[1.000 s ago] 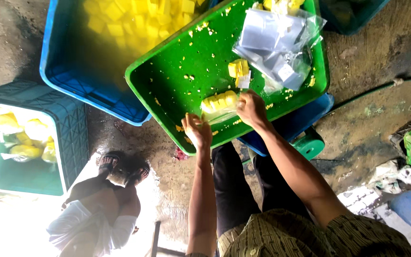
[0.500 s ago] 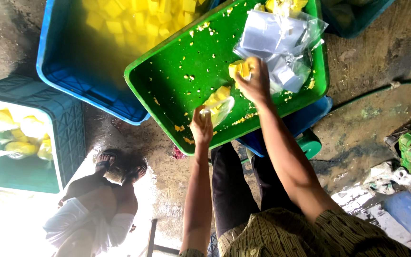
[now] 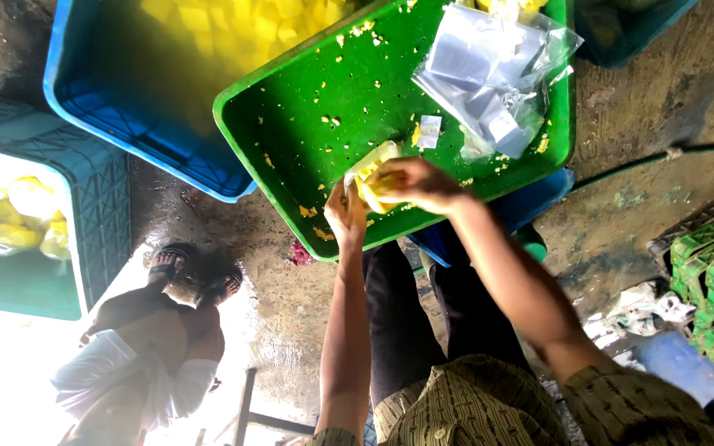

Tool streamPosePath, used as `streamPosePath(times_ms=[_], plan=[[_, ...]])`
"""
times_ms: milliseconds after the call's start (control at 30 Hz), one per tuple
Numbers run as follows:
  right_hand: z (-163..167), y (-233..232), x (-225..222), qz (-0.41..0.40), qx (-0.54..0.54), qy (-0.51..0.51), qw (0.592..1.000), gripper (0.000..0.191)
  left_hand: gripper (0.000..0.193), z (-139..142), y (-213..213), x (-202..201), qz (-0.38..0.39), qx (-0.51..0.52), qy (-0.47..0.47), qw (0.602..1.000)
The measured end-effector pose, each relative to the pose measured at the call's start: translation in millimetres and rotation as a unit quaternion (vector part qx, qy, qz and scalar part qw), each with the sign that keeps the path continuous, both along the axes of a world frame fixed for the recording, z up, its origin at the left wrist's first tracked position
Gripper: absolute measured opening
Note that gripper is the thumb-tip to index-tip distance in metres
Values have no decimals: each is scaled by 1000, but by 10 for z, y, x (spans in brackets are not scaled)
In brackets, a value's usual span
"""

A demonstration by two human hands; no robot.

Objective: The person sits on the floor and packs yellow tofu cubes one at a time from a green tray into small clear plastic bags, twisting the bags closed and placing the filled bags into blue crates. Other workers nearby fill bags from a water-filled bin.

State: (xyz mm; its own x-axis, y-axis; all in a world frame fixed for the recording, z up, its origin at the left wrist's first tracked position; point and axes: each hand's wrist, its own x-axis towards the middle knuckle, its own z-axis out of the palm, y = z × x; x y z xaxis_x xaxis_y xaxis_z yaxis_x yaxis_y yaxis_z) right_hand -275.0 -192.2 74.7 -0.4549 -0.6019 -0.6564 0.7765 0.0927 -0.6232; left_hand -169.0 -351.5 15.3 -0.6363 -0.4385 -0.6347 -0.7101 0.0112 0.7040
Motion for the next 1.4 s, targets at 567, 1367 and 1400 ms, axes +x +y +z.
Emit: streamPosePath(times_ms=[567, 1367, 1400], plan=[[-218, -352, 687, 83, 372, 222, 898, 59, 44, -46, 326, 82, -87, -123, 107, 983], [-1374, -2947, -3256, 128, 586, 269, 753, 79, 52, 118, -63, -431, -123, -138, 73, 980], [-1367, -2981, -3276, 145, 599, 262, 742, 78, 55, 125, -98, -458, -127, -133, 78, 980]])
